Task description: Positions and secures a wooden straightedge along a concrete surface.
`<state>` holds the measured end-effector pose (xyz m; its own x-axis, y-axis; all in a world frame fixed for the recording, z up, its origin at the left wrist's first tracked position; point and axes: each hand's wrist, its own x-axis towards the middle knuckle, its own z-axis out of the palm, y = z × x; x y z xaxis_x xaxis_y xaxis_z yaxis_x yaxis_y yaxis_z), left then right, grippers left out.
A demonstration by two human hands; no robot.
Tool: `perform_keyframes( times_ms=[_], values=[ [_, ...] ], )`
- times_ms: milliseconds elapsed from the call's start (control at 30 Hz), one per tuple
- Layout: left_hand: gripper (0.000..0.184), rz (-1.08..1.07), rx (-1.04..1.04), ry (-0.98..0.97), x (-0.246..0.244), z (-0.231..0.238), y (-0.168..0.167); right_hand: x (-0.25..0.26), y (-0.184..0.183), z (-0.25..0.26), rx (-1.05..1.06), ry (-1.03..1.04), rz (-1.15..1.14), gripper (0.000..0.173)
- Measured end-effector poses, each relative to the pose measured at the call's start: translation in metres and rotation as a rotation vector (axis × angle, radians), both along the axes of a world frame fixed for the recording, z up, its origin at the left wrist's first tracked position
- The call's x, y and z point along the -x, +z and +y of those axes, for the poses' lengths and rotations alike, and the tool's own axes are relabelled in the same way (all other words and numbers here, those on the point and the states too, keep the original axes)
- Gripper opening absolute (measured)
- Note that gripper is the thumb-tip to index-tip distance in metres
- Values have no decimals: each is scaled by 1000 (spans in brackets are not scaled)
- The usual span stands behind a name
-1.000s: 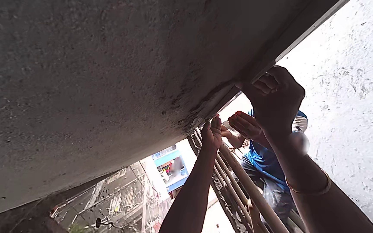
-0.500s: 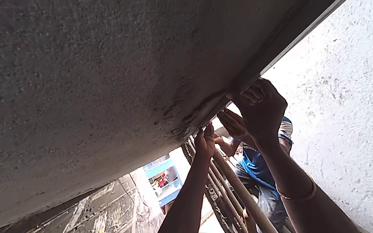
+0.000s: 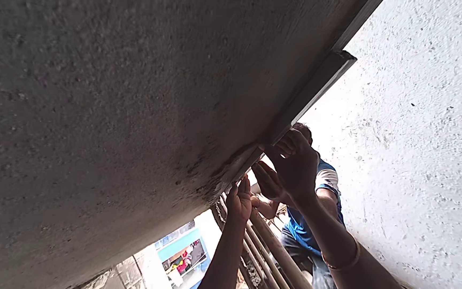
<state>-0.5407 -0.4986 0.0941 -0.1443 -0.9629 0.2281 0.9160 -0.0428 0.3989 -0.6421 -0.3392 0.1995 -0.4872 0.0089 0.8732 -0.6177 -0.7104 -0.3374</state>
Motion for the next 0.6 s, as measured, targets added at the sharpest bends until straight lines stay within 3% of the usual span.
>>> perform_keyframes(
  times_ms=[600],
  values=[
    [30,30,-27,-2,0,0,3,0,1,2,-4,-22,6,36]
  ],
)
